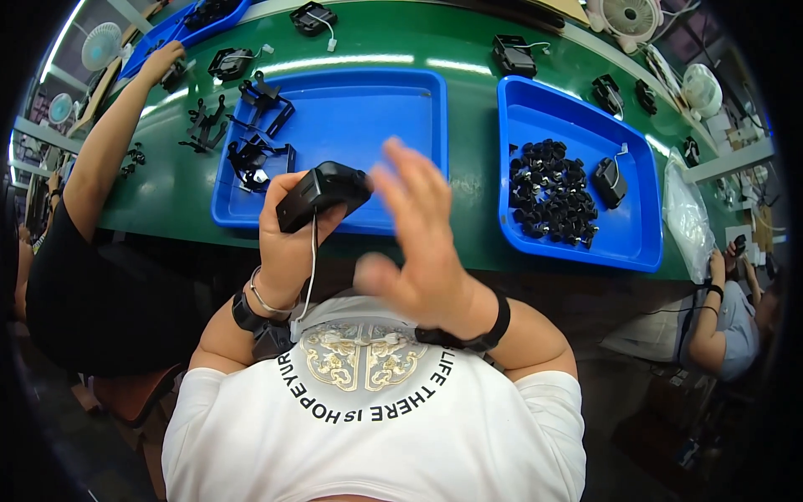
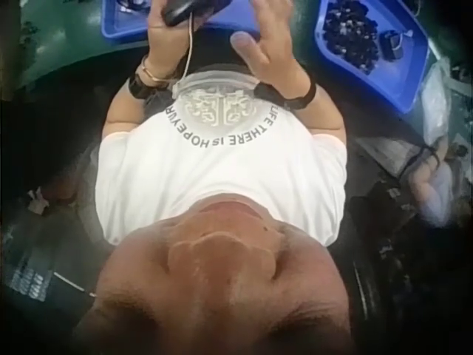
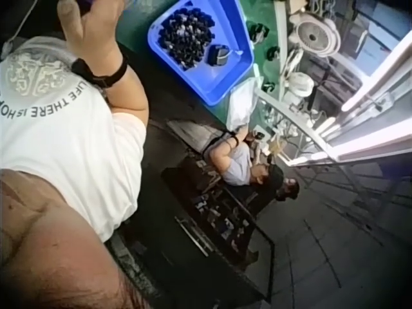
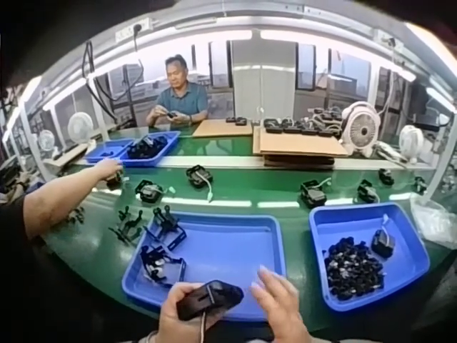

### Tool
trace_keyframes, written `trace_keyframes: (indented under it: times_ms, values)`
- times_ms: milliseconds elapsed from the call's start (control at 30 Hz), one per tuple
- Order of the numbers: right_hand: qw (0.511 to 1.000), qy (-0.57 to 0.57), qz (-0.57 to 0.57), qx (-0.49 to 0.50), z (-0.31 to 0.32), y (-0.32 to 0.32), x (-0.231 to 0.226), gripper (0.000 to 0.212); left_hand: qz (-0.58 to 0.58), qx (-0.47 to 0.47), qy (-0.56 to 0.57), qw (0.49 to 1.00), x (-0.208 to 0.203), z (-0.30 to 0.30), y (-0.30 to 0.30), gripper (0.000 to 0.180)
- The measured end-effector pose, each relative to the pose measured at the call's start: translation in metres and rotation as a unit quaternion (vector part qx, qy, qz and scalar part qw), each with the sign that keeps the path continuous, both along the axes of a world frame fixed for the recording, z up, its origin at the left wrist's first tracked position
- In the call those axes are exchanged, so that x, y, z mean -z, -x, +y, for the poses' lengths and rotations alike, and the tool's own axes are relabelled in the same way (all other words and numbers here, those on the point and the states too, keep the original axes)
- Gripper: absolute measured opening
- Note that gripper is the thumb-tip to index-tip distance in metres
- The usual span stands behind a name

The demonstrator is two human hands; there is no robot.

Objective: Manually assemble small electronic fan components by attaching wiring and internal parts to plastic housings.

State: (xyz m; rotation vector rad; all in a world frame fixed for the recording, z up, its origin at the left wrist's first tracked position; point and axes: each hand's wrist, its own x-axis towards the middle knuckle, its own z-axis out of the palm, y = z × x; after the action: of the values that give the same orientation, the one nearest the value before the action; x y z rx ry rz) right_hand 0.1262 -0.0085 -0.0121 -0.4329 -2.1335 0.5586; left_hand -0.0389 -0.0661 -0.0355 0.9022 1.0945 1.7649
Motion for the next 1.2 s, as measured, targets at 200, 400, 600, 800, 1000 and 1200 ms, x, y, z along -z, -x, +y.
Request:
trace_keyframes:
  times_ms: [200,400,600,800,1000,1200]
  values:
    - [0.999,0.023,-0.034,-0.019,-0.005,0.003,0.005,0.059,0.082,0.004,-0.002,0.997,0.0,0.002,-0.001,0.041]
    - [0.997,0.066,-0.046,0.003,-0.004,0.007,0.014,0.061,0.064,0.005,-0.011,0.998,0.0,-0.001,0.0,0.043]
    - [0.996,0.076,-0.038,-0.019,-0.001,-0.003,0.003,0.052,0.065,0.003,0.005,0.998,0.002,-0.004,0.005,0.043]
    - [0.937,0.344,0.002,-0.056,-0.007,0.007,0.017,0.052,-0.147,0.064,0.057,0.985,-0.005,-0.008,-0.005,0.043]
    - [0.878,0.458,0.096,-0.102,-0.002,0.002,0.018,0.054,-0.106,0.16,0.056,0.98,-0.006,-0.021,-0.001,0.066]
    - [0.787,0.589,0.06,-0.173,0.004,-0.018,-0.003,0.056,0.404,0.086,-0.06,0.909,-0.025,-0.023,0.024,0.086]
